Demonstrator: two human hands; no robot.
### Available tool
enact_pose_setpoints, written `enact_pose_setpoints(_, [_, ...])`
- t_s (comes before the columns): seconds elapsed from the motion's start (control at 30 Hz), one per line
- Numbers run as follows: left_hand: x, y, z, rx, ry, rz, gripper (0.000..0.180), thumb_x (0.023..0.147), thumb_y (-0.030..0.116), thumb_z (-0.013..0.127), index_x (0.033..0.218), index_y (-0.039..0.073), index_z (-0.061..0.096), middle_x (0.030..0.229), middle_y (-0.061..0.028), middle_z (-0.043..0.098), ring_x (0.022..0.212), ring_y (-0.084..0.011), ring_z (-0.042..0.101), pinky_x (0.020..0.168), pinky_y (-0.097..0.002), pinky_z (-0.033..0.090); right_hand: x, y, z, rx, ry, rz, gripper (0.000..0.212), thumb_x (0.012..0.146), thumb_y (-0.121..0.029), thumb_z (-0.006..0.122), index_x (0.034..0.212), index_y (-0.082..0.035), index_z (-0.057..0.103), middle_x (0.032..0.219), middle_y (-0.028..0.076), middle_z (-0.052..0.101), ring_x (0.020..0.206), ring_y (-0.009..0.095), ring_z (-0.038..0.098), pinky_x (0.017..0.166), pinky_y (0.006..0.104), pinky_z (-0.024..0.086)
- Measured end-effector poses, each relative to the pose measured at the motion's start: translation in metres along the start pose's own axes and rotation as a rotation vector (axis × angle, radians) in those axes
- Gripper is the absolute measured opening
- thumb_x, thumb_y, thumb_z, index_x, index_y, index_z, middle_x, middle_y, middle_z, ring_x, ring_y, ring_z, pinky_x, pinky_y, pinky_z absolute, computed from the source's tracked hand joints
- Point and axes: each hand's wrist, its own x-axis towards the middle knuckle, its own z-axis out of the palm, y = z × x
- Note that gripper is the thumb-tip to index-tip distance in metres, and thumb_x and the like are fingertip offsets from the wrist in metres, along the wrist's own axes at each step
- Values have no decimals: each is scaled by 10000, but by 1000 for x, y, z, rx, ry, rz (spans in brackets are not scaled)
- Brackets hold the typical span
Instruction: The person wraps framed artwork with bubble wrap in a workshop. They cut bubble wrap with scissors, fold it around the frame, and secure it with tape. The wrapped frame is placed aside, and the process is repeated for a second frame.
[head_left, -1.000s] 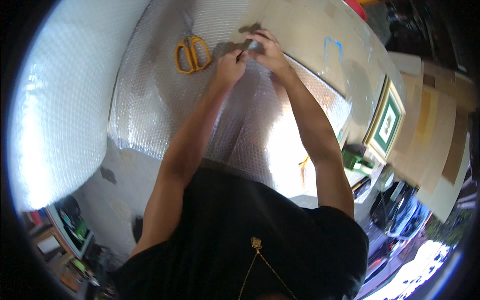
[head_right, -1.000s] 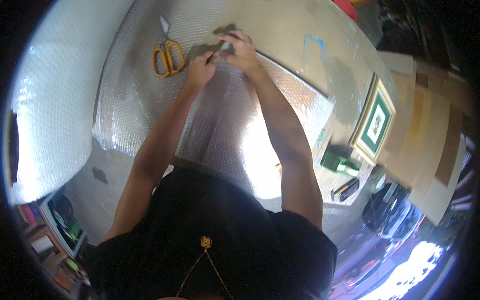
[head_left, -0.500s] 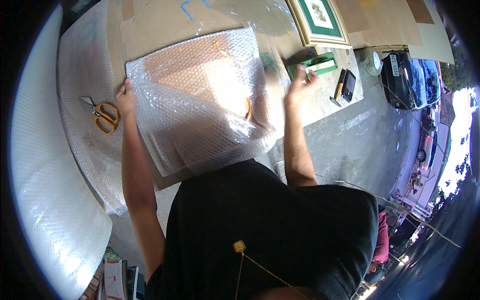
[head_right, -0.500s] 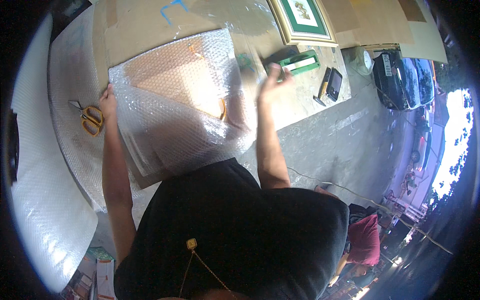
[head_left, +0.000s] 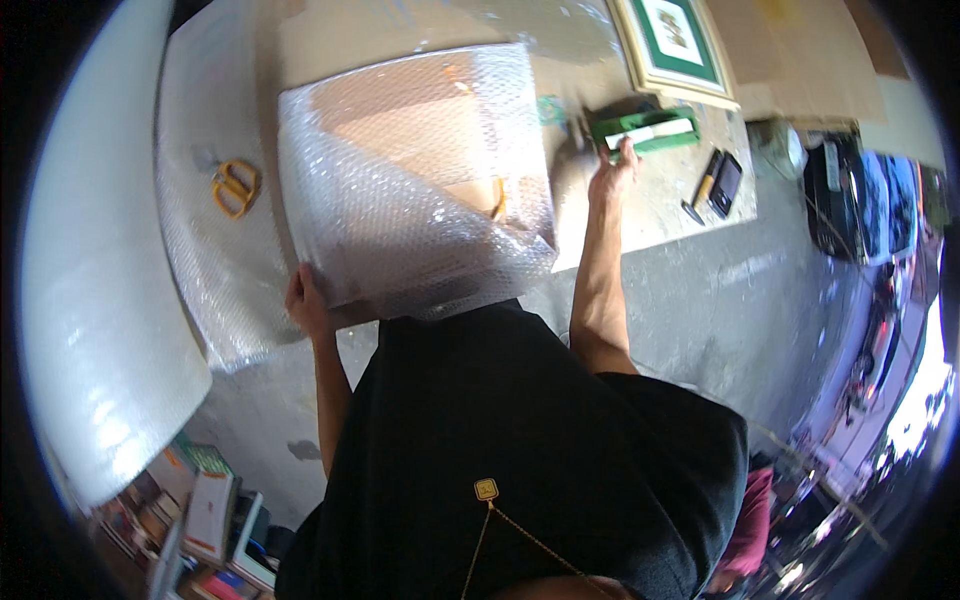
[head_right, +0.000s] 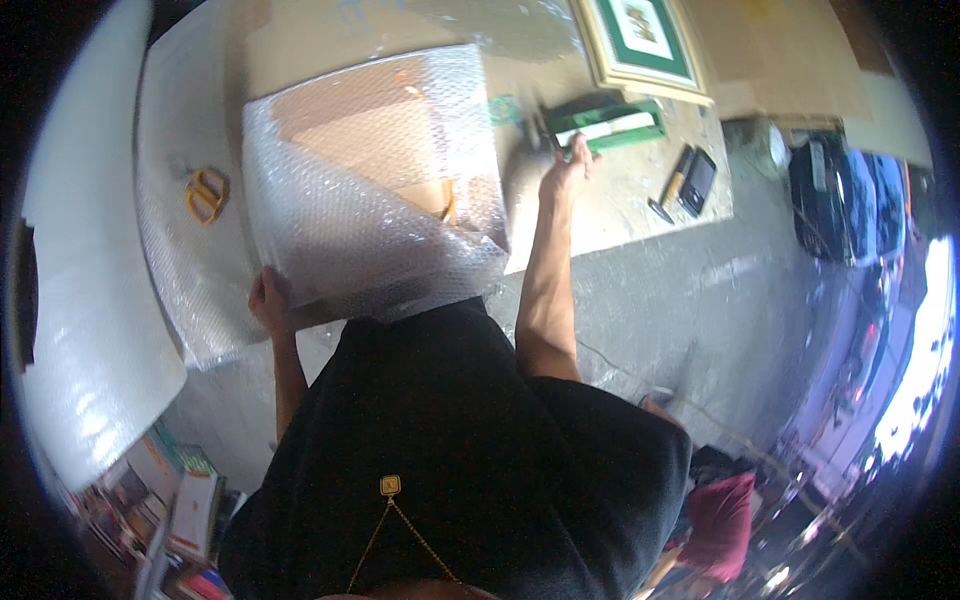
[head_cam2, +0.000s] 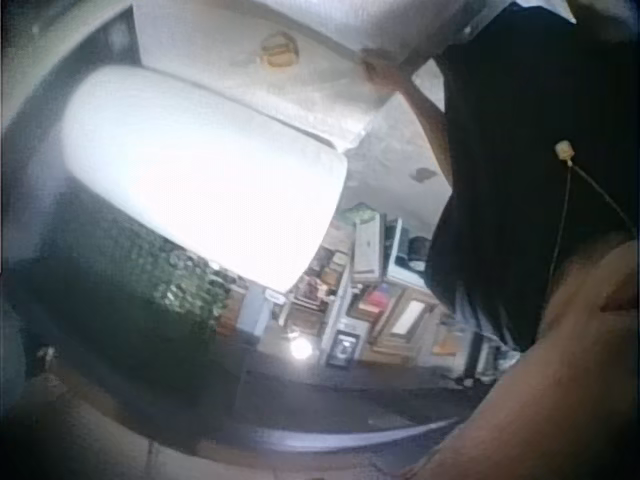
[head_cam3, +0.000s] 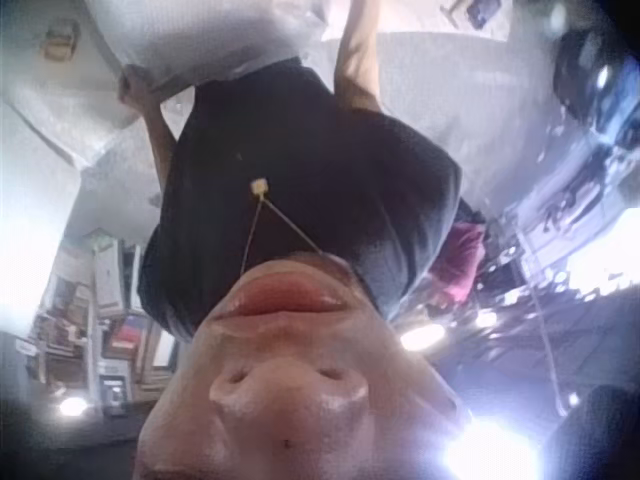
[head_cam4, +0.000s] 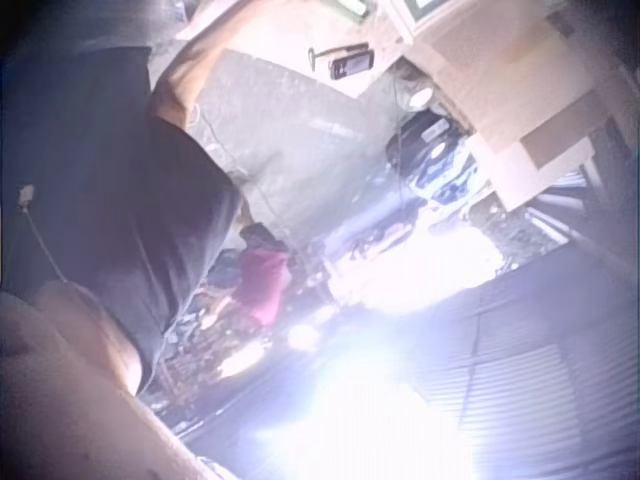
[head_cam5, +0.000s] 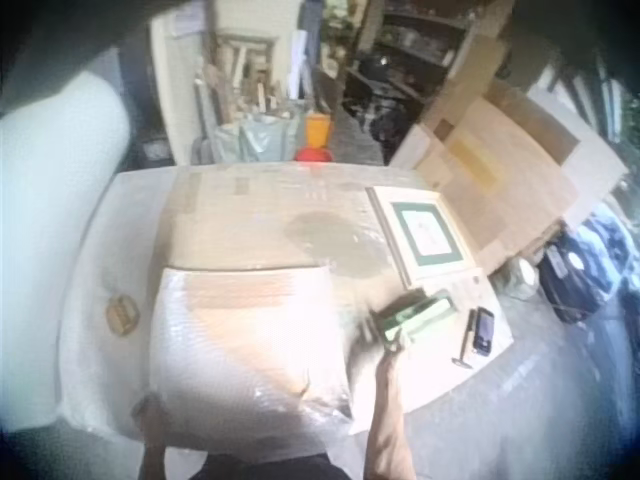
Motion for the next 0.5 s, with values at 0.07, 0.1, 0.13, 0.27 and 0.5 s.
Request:
enact_pose_setpoints(0.07, [3, -1, 4, 40, -5, -51, 395, 922, 334, 596, 1026, -37, 682, 875, -86, 680, 799, -158, 592, 746, -321, 467, 7, 24, -15, -94, -37, -139, 337, 854, -189, 672, 1141, -84, 529, 1078, 74, 557, 989, 177, 531, 816, 408, 481])
enact_pose_setpoints(0.1, [6, -6, 8, 5, 21, -34, 381, 919, 323, 600, 1013, -36, 684, 862, -77, 672, 795, -147, 581, 749, -307, 461, 23, 29, -33, -186, -101, -230, 341, 842, -162, 679, 1140, -81, 535, 1018, 68, 582, 936, 163, 558, 747, 360, 506])
enact_pose_setpoints(0.13, [8, -10, 19, -37, 34, -21, 366, 915, 311, 604, 1000, -36, 685, 849, -68, 664, 792, -135, 570, 753, -293, 455, 58, 35, -66, -383, -94, -297, 260, 835, -110, 672, 1064, -65, 559, 946, 68, 620, 816, 157, 598, 652, 301, 511])
enact_pose_setpoints(0.27, [-10, 37, 10, -119, 88, -121, 331, 897, 284, 625, 978, -29, 695, 863, -70, 687, 810, -139, 598, 762, -284, 458, -1, -37, -32, -1191, -322, -350, 289, 828, -187, 671, 956, 69, 634, 779, 173, 686, 652, 246, 630, 642, 387, 527])
enact_pose_setpoints(0.5, [-7, 10, 9, -206, 82, -134, 338, 878, 307, 650, 991, -7, 695, 867, -52, 680, 802, -121, 595, 751, -271, 455, -198, -25, 122, -787, -1284, -627, 155, 787, -27, 715, 931, -81, 696, 1229, 153, 561, 1161, 304, 516, 990, 411, 398])
